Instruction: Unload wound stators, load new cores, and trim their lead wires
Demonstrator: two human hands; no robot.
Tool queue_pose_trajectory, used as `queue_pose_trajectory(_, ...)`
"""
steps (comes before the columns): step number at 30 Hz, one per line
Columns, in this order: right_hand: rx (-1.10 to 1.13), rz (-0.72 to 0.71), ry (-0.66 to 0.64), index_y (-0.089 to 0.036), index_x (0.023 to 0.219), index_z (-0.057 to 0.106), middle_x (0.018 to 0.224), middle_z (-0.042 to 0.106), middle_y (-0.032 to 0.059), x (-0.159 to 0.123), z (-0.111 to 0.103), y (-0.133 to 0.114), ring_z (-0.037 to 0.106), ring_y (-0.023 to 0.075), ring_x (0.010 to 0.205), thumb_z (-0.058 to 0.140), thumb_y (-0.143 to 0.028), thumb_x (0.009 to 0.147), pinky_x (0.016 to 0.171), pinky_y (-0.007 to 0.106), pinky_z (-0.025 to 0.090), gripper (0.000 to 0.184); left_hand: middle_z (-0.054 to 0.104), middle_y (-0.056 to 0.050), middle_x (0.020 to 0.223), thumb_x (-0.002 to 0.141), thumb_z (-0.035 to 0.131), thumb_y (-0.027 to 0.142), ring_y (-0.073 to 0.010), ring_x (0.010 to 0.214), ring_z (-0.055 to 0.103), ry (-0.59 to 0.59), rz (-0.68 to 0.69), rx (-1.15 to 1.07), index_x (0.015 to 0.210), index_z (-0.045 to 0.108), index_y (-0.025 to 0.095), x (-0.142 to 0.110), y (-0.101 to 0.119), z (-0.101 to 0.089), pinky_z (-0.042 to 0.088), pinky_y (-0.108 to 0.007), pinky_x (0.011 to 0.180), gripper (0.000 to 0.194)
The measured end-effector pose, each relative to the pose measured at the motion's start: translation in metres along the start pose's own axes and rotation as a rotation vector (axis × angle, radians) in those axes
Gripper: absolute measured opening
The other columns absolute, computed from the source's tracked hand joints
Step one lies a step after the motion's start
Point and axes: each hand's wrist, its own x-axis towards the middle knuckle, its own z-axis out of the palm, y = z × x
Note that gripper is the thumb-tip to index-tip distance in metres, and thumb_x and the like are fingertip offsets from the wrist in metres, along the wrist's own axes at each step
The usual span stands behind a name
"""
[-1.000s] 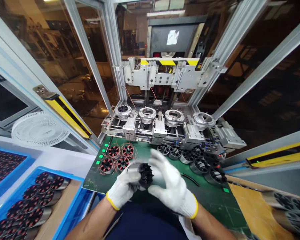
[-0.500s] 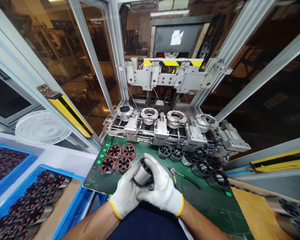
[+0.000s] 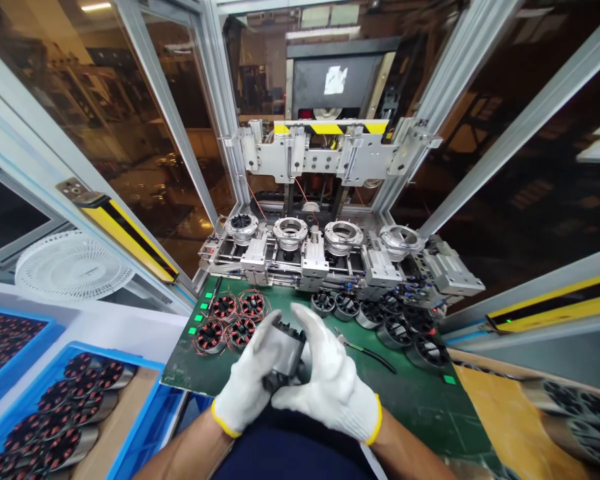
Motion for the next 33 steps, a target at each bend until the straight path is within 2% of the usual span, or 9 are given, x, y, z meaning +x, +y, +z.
queue_pose_trajectory(2, 0.005, 0.003, -0.038, -0.012, 0.141, 0.025, 0.142, 0.035, 0.0209, 0.002, 0.000, 0.001, 0.040, 0.0351, 0.128, 0.080, -0.051, 0.057, 0.103, 0.050, 0.041, 0.108, 0.060, -0.015, 0.124, 0.077, 0.059, 0.058, -0.0325, 0.111, 0.059, 0.062, -0.114, -0.216, 0.135, 0.042, 0.019, 0.005, -0.008, 0.002, 0.047, -0.049, 0.092, 0.072)
queue_pose_trajectory(4, 0.032, 0.020, -0.038, -0.014, 0.135, 0.035, 0.139, 0.041, 0.0186, 0.003, 0.005, 0.001, 0.043, 0.0333, 0.126, 0.076, -0.043, 0.063, 0.102, 0.049, 0.041, 0.088, 0.062, -0.015, 0.119, 0.077, 0.060, 0.057, -0.0308, 0.109, 0.060, 0.146, -0.122, -0.290, 0.127, 0.049, 0.016, 0.009, -0.017, 0.000, 0.048, -0.047, 0.092, 0.066)
queue_pose_trajectory(7, 0.113, 0.073, -0.006, -0.019, 0.122, 0.047, 0.120, 0.057, 0.0125, 0.003, 0.012, -0.003, 0.055, 0.0281, 0.111, 0.069, -0.031, 0.067, 0.096, 0.044, 0.047, 0.061, 0.060, -0.012, 0.124, 0.075, 0.064, 0.050, -0.0289, 0.118, 0.054, 0.135, 0.023, -0.127, 0.121, 0.055, 0.018, 0.005, -0.023, -0.006, 0.044, -0.041, 0.100, 0.056)
queue_pose_trajectory(12, 0.190, -0.034, 0.103, -0.017, 0.117, 0.048, 0.127, 0.052, 0.0157, -0.001, 0.010, -0.011, 0.052, 0.0308, 0.117, 0.071, -0.031, 0.063, 0.098, 0.044, 0.046, 0.061, 0.054, -0.005, 0.132, 0.052, 0.077, 0.016, -0.0314, 0.127, 0.044, -0.011, 0.271, 0.309, 0.126, 0.052, 0.025, -0.007, -0.002, -0.014, 0.032, -0.039, 0.110, 0.079)
queue_pose_trajectory(14, 0.194, 0.016, 0.001, -0.016, 0.121, 0.046, 0.141, 0.038, 0.0183, 0.000, 0.001, -0.009, 0.044, 0.0329, 0.126, 0.076, -0.036, 0.062, 0.102, 0.046, 0.043, 0.069, 0.054, -0.006, 0.131, 0.051, 0.075, 0.011, -0.0324, 0.126, 0.044, -0.032, 0.350, 0.478, 0.125, 0.052, 0.025, -0.008, 0.008, -0.016, 0.029, -0.043, 0.111, 0.078)
queue_pose_trajectory(17, 0.297, 0.111, -0.336, -0.021, 0.131, 0.043, 0.151, 0.025, 0.0110, 0.005, -0.019, 0.001, 0.038, 0.0287, 0.131, 0.075, -0.036, 0.066, 0.104, 0.041, 0.041, 0.074, 0.051, -0.008, 0.133, 0.049, 0.077, 0.013, -0.0344, 0.125, 0.044, -0.079, 0.403, 0.580, 0.121, 0.054, 0.025, -0.006, 0.020, -0.019, 0.028, -0.048, 0.111, 0.077)
queue_pose_trajectory(23, 0.428, 0.182, -0.589, -0.025, 0.124, 0.054, 0.126, 0.057, 0.0050, 0.015, -0.029, 0.006, 0.057, 0.0228, 0.111, 0.055, -0.025, 0.084, 0.095, 0.037, 0.047, 0.040, 0.038, -0.009, 0.143, 0.034, 0.085, 0.017, -0.0377, 0.127, 0.041, -0.179, 0.387, 0.873, 0.122, 0.058, 0.029, -0.006, 0.018, -0.020, 0.028, -0.049, 0.110, 0.093)
queue_pose_trajectory(28, 0.542, 0.215, -0.518, -0.021, 0.124, 0.056, 0.113, 0.065, 0.0046, 0.034, -0.020, 0.021, 0.062, 0.0241, 0.098, 0.053, -0.034, 0.086, 0.086, 0.037, 0.051, 0.040, 0.062, -0.005, 0.109, 0.050, 0.075, 0.011, -0.0254, 0.096, 0.060, 0.135, 0.354, 0.664, 0.134, 0.045, 0.029, -0.006, 0.006, -0.028, 0.047, -0.036, 0.087, 0.091)
queue_pose_trajectory(33, 0.040, 0.164, -0.275, -0.022, 0.124, 0.057, 0.129, 0.055, 0.0075, 0.125, -0.038, 0.057, 0.057, 0.0268, 0.109, 0.050, -0.038, 0.088, 0.095, 0.042, 0.045, 0.041, 0.061, 0.001, 0.077, 0.065, 0.061, 0.014, -0.0156, 0.070, 0.058, 0.208, 0.352, 0.834, 0.113, 0.058, 0.023, -0.004, -0.011, -0.055, 0.047, -0.026, 0.068, 0.049)
